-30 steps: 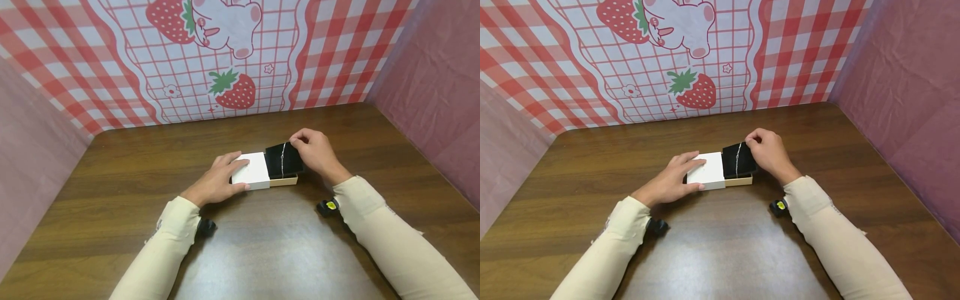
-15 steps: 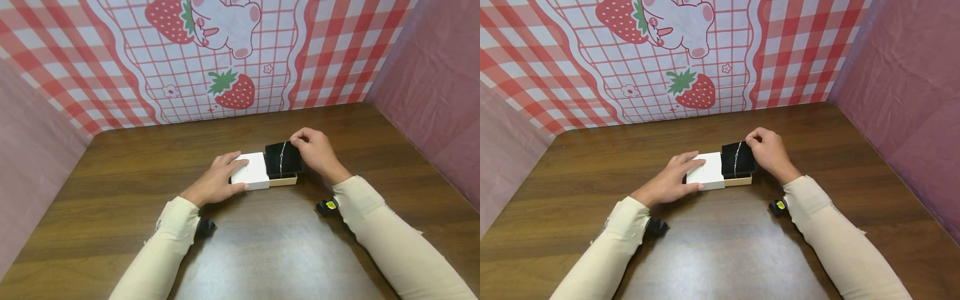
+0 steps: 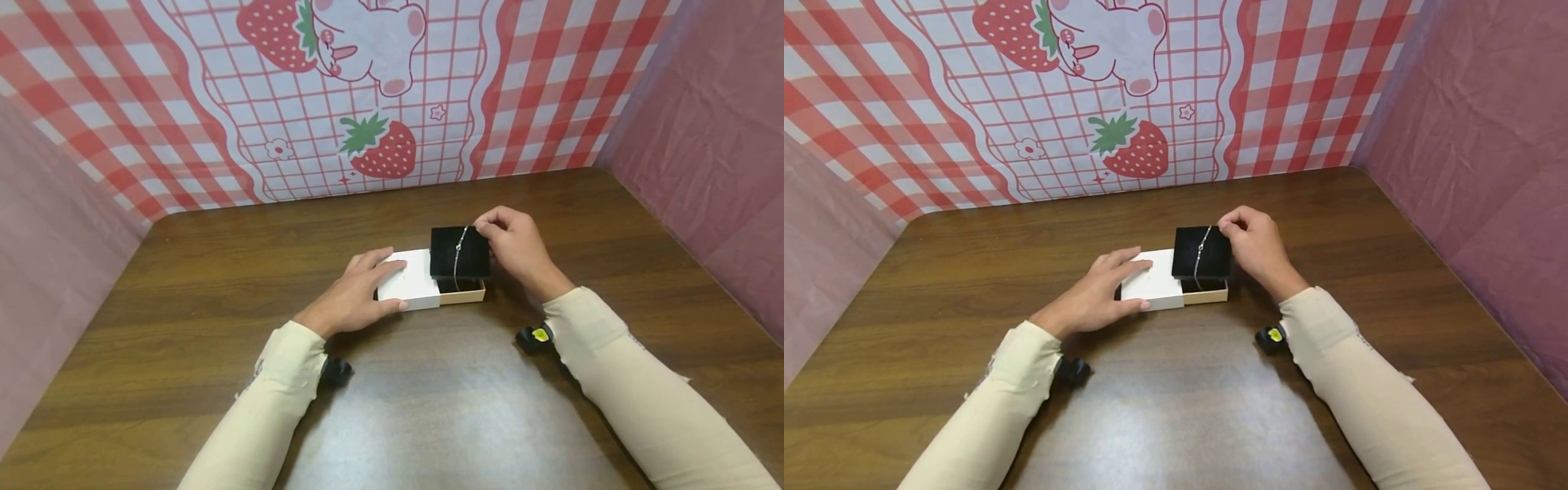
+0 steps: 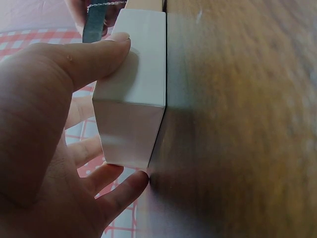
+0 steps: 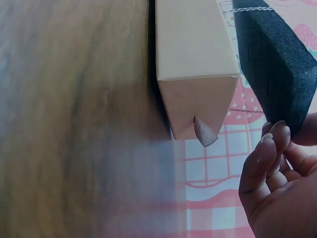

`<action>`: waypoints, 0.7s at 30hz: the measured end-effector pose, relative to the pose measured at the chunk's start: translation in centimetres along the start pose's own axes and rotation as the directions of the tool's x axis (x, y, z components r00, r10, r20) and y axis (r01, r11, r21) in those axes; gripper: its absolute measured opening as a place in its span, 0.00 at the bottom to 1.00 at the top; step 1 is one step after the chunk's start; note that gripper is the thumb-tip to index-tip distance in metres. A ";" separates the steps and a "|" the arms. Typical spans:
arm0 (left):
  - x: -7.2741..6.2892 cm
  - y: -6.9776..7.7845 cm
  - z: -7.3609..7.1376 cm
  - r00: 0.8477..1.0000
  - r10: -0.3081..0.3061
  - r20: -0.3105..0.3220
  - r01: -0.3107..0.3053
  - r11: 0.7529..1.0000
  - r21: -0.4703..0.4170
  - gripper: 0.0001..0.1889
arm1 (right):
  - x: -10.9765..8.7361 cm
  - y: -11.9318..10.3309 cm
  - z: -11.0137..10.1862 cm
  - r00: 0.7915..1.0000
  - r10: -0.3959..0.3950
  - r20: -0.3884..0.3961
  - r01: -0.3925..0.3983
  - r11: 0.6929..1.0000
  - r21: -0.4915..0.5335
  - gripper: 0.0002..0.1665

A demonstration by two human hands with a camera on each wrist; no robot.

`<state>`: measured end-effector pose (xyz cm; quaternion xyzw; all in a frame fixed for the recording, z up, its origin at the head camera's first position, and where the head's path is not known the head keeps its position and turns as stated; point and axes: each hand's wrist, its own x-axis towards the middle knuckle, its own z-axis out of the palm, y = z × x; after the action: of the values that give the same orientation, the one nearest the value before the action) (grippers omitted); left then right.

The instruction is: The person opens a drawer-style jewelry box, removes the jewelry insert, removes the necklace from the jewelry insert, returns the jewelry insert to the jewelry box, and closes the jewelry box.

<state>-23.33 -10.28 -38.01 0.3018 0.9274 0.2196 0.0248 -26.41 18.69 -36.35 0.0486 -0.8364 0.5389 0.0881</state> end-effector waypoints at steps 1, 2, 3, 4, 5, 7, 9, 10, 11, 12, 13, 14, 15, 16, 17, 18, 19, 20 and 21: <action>0.0 0.0 0.0 1.000 0.000 0.000 0.000 1.000 0.000 0.36 | 0.0 0.0 0.0 1.000 0.002 0.004 -0.002 1.000 0.011 0.14; 0.0 0.0 0.0 1.000 0.000 0.000 0.000 1.000 0.000 0.36 | 0.0 0.0 0.0 1.000 0.004 0.008 -0.004 1.000 0.022 0.14; 0.0 0.0 0.0 1.000 0.000 0.000 0.000 1.000 0.000 0.36 | -0.1 -0.1 0.0 1.000 0.006 0.007 -0.006 0.999 0.032 0.14; 0.0 0.0 0.0 1.000 0.000 0.000 0.000 1.000 -0.001 0.36 | -0.1 -0.1 0.0 1.000 0.005 0.006 -0.006 0.999 0.043 0.14; 0.0 0.0 0.0 1.000 0.000 -0.001 0.000 1.000 -0.001 0.36 | -0.1 -0.1 0.0 1.000 0.004 0.004 -0.004 0.999 0.051 0.14; 0.0 0.0 0.0 1.000 0.000 -0.001 0.000 1.000 -0.001 0.36 | -0.1 -0.2 0.1 1.000 -0.001 -0.005 0.001 0.998 0.071 0.14; 0.0 -0.1 0.0 1.000 0.000 -0.001 0.000 1.000 -0.001 0.36 | -0.1 -0.2 0.1 1.000 -0.001 -0.016 0.003 0.996 0.093 0.14; 0.0 -0.1 0.0 1.000 0.001 -0.001 -0.001 1.000 -0.001 0.36 | -0.1 -0.2 0.1 1.000 -0.002 -0.021 0.004 0.994 0.106 0.14; 0.0 0.0 0.0 1.000 0.001 -0.001 -0.001 1.000 -0.002 0.36 | -0.1 -0.2 0.2 1.000 0.000 -0.025 0.003 0.993 0.119 0.14; 0.0 -0.1 0.0 1.000 0.002 -0.002 -0.002 1.000 -0.003 0.36 | -0.1 -0.3 0.2 1.000 0.001 -0.027 0.002 0.991 0.131 0.14; 0.0 -0.1 0.0 1.000 0.003 -0.002 -0.003 1.000 -0.004 0.36 | -0.2 -0.4 0.1 1.000 0.006 -0.027 -0.002 0.990 0.143 0.14; 0.0 -0.1 0.0 1.000 0.002 -0.001 -0.002 1.000 -0.006 0.36 | -0.2 -0.4 0.1 0.999 0.009 -0.031 -0.004 0.987 0.158 0.14; 0.0 -0.1 0.1 1.000 0.003 -0.002 -0.003 1.000 -0.006 0.36 | -0.2 -0.5 0.2 0.999 0.014 -0.034 -0.008 0.984 0.176 0.14; 0.0 -0.1 0.1 1.000 0.003 -0.002 -0.003 1.000 -0.008 0.36 | -0.2 -0.6 0.2 0.999 0.016 -0.038 -0.008 0.980 0.200 0.14; 0.0 -0.1 0.1 1.000 0.003 -0.003 -0.003 1.000 -0.009 0.36 | -0.2 -0.7 0.2 0.999 0.022 -0.042 -0.012 0.975 0.221 0.13; 0.0 -0.1 0.1 1.000 0.003 -0.004 -0.003 1.000 -0.009 0.36 | -0.2 -0.8 0.3 0.999 0.032 -0.044 -0.020 0.968 0.252 0.12; 0.0 0.0 0.1 1.000 0.004 -0.004 -0.004 1.000 -0.008 0.36 | -0.2 -0.8 0.3 0.998 0.042 -0.047 -0.027 0.958 0.285 0.11; 0.0 0.0 0.1 1.000 0.004 -0.004 -0.004 1.000 -0.007 0.36 | -0.1 -0.9 0.4 0.998 0.050 -0.050 -0.032 0.947 0.321 0.09; 0.0 0.0 0.0 1.000 0.004 -0.005 -0.004 1.000 -0.006 0.36 | -0.1 -1.0 0.4 0.997 0.060 -0.049 -0.039 0.935 0.351 0.08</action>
<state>-23.34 -10.26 -38.05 0.3030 0.9262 0.2233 0.0229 -26.16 17.87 -35.61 0.0266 -0.7252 0.6822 0.0888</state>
